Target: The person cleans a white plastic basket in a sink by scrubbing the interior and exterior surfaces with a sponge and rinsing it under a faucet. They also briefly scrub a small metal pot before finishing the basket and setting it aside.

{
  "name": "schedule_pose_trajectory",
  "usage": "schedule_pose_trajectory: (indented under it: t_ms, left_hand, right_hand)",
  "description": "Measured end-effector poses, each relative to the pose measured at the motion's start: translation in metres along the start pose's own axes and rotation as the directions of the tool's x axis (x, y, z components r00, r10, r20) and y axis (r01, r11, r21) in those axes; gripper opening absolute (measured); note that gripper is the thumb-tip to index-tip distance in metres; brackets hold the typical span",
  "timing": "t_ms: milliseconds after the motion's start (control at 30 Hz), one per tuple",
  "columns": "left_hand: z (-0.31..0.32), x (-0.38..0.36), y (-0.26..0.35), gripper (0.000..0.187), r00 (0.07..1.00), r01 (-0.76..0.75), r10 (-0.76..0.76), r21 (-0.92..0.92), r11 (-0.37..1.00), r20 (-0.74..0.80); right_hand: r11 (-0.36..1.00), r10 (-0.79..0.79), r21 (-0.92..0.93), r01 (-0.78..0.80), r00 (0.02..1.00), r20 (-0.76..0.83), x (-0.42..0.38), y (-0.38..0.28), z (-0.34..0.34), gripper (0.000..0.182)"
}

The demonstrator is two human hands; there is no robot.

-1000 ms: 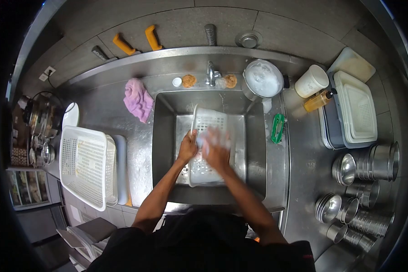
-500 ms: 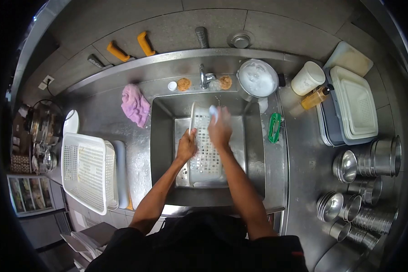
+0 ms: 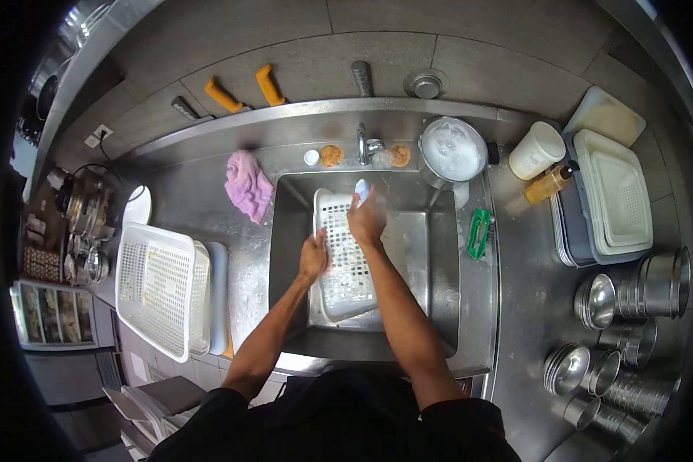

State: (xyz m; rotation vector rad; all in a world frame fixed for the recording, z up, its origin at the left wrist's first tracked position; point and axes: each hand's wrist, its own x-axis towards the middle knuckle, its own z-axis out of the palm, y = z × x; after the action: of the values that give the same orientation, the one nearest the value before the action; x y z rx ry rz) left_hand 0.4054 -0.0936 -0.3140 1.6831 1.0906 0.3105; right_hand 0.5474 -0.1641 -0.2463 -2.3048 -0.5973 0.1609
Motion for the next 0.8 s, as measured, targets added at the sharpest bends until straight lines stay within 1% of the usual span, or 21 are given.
schedule_pose_trajectory:
  t_ms: [33, 67, 100, 133, 167, 200, 233, 267, 300, 400, 433, 467, 500, 533, 567, 633, 667, 700, 733, 767, 800]
  left_hand:
    - [-0.007, -0.006, 0.015, 0.056, 0.996, 0.084, -0.082, -0.064, 0.994, 0.022]
    - [-0.013, -0.011, 0.029, 0.057, 0.985, 0.169, -0.164, -0.124, 0.978, 0.044]
    - [-0.012, -0.003, 0.024, 0.057, 0.985, 0.173, -0.169, -0.125, 0.977, 0.046]
    - [-0.008, 0.008, 0.011, 0.056, 0.996, 0.076, -0.066, -0.185, 0.980, 0.059]
    - [-0.005, 0.015, 0.002, 0.055, 0.997, -0.019, 0.035, -0.249, 0.968, 0.062]
    - [-0.008, 0.004, 0.030, 0.054, 0.994, -0.012, 0.028, -0.152, 0.988, 0.105]
    - [-0.003, 0.002, 0.029, 0.054, 0.993, -0.004, 0.022, -0.152, 0.988, 0.112]
    - [0.005, 0.002, 0.031, 0.054, 0.993, -0.022, 0.032, -0.090, 0.996, 0.115]
    - [0.012, -0.003, 0.031, 0.054, 0.991, -0.036, 0.038, -0.022, 0.999, 0.128]
    - [0.037, -0.009, 0.023, 0.054, 0.984, -0.052, 0.060, -0.057, 0.997, 0.167]
    - [0.038, -0.009, 0.023, 0.053, 0.982, -0.070, 0.080, -0.065, 0.995, 0.173]
    - [0.039, -0.009, 0.023, 0.051, 0.979, -0.088, 0.099, -0.072, 0.994, 0.178]
    - [0.040, -0.010, 0.023, 0.050, 0.976, -0.106, 0.119, -0.080, 0.991, 0.184]
    - [0.039, -0.005, 0.021, 0.044, 0.968, -0.155, 0.165, -0.068, 0.986, 0.190]
    - [0.035, 0.001, 0.019, 0.039, 0.959, -0.199, 0.205, -0.051, 0.979, 0.198]
    - [0.031, 0.011, 0.020, 0.030, 0.927, -0.208, 0.251, -0.174, 0.963, 0.278]
    - [0.030, 0.013, 0.026, 0.028, 0.935, -0.119, 0.165, -0.161, 0.980, 0.315]
    - [0.028, 0.018, 0.032, 0.026, 0.934, -0.033, 0.083, -0.147, 0.989, 0.349]
    - [0.027, 0.029, 0.024, 0.037, 0.905, 0.020, 0.004, -0.053, 0.998, 0.426]
    - [0.031, 0.029, 0.029, 0.037, 0.908, 0.010, 0.015, -0.059, 0.998, 0.418]
    - [0.035, 0.026, 0.033, 0.044, 0.946, -0.048, 0.005, 0.125, 0.991, 0.325]
  right_hand:
    - [0.998, -0.041, -0.039, 0.041, 0.999, 0.001, 0.003, -0.010, -0.003, 0.050]
    - [0.994, -0.110, -0.031, 0.109, 0.994, -0.024, -0.032, -0.012, -0.007, 0.050]
    - [0.931, -0.296, -0.222, 0.291, 0.955, 0.010, -0.074, -0.007, -0.008, 0.047]
    - [0.800, -0.472, -0.399, 0.448, 0.881, 0.043, -0.116, -0.001, -0.009, 0.045]
    - [0.807, -0.504, -0.259, 0.531, 0.847, 0.169, -0.152, 0.002, -0.013, 0.043]
    - [0.798, -0.513, -0.223, 0.559, 0.826, 0.236, -0.179, 0.006, -0.023, 0.042]
    - [0.792, -0.520, -0.187, 0.580, 0.803, 0.291, -0.191, 0.006, -0.028, 0.042]
    - [0.789, -0.520, -0.193, 0.583, 0.802, 0.293, -0.177, 0.012, -0.029, 0.042]
    - [0.819, -0.484, -0.213, 0.533, 0.840, 0.244, -0.154, 0.017, -0.033, 0.044]
    - [0.916, -0.297, -0.250, 0.313, 0.950, 0.100, -0.064, 0.033, -0.052, 0.058]
    - [0.957, -0.243, -0.163, 0.241, 0.970, 0.006, -0.028, 0.040, -0.061, 0.048]
    - [0.948, -0.319, -0.006, 0.319, 0.946, -0.050, 0.007, 0.042, -0.085, 0.043]
    - [0.916, -0.400, -0.118, 0.383, 0.890, -0.219, 0.037, 0.039, -0.104, 0.038]
    - [0.938, -0.346, -0.122, 0.324, 0.876, -0.336, 0.061, 0.031, -0.121, 0.034]
    - [0.947, -0.320, -0.135, 0.290, 0.884, -0.340, 0.084, 0.029, -0.138, 0.033]
    - [0.954, -0.296, -0.148, 0.260, 0.891, -0.343, 0.132, 0.039, -0.160, 0.032]
    - [0.955, -0.196, -0.256, 0.152, 0.968, -0.159, 0.157, 0.053, -0.159, 0.037]
    - [0.924, -0.066, -0.377, 0.066, 0.998, 0.013, 0.175, 0.067, -0.156, 0.042]
    - [0.923, -0.076, -0.377, 0.073, 0.997, 0.008, 0.185, 0.078, -0.152, 0.042]
    - [0.897, 0.029, -0.440, 0.054, 0.983, 0.179, 0.197, 0.087, -0.147, 0.048]
    - [0.863, 0.147, -0.502, 0.045, 0.930, 0.337, 0.207, 0.097, -0.140, 0.054]
